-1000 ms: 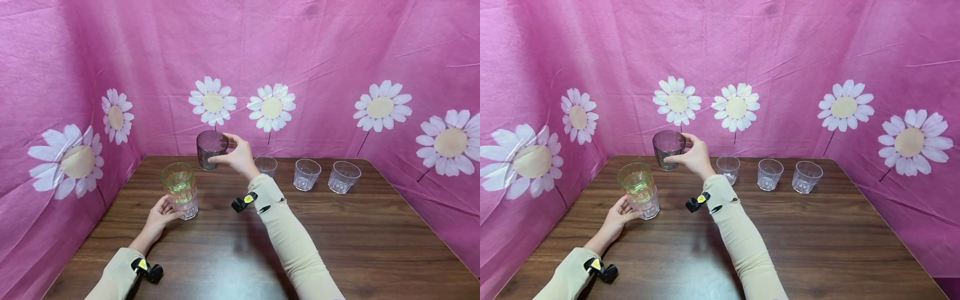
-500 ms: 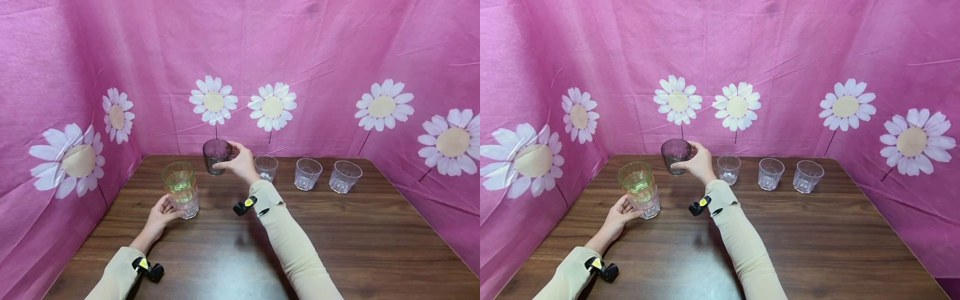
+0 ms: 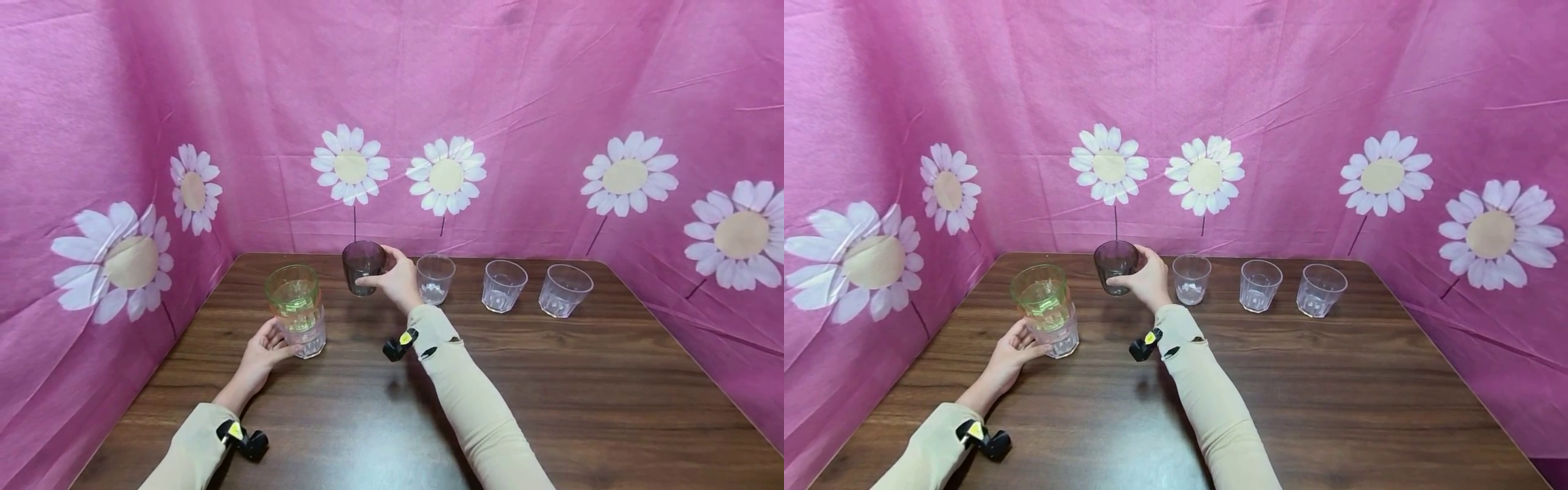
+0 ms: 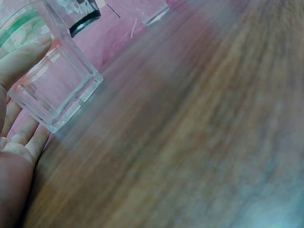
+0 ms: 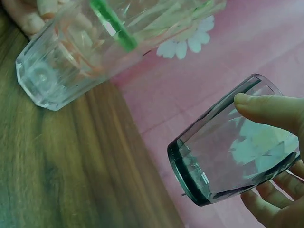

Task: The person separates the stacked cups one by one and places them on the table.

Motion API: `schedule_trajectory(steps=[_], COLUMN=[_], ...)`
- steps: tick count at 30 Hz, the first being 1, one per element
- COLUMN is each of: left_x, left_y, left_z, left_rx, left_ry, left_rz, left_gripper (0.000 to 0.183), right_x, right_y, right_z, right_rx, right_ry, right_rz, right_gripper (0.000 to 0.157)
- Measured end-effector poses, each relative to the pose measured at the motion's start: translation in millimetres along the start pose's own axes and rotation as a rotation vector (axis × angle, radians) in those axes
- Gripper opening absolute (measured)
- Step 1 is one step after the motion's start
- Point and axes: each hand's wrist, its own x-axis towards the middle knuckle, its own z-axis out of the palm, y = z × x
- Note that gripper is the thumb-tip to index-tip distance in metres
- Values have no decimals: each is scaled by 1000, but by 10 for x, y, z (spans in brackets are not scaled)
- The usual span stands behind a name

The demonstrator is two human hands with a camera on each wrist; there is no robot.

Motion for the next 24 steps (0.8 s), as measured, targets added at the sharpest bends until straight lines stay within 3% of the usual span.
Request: schedule_trajectory(steps=[15, 24], left_x=[3, 5], left_y=[1, -7], left_z=[-1, -4], left_rx=[1, 18], left_ry=[-1, 15], left_rz=[9, -14], left_gripper=[65, 64], right_x=[43, 46], right_y=[302, 484], right_z=[36, 44], right_rx=[-15, -139], right_ry=[118, 176], right_rz=[42, 39], right_gripper=[81, 79])
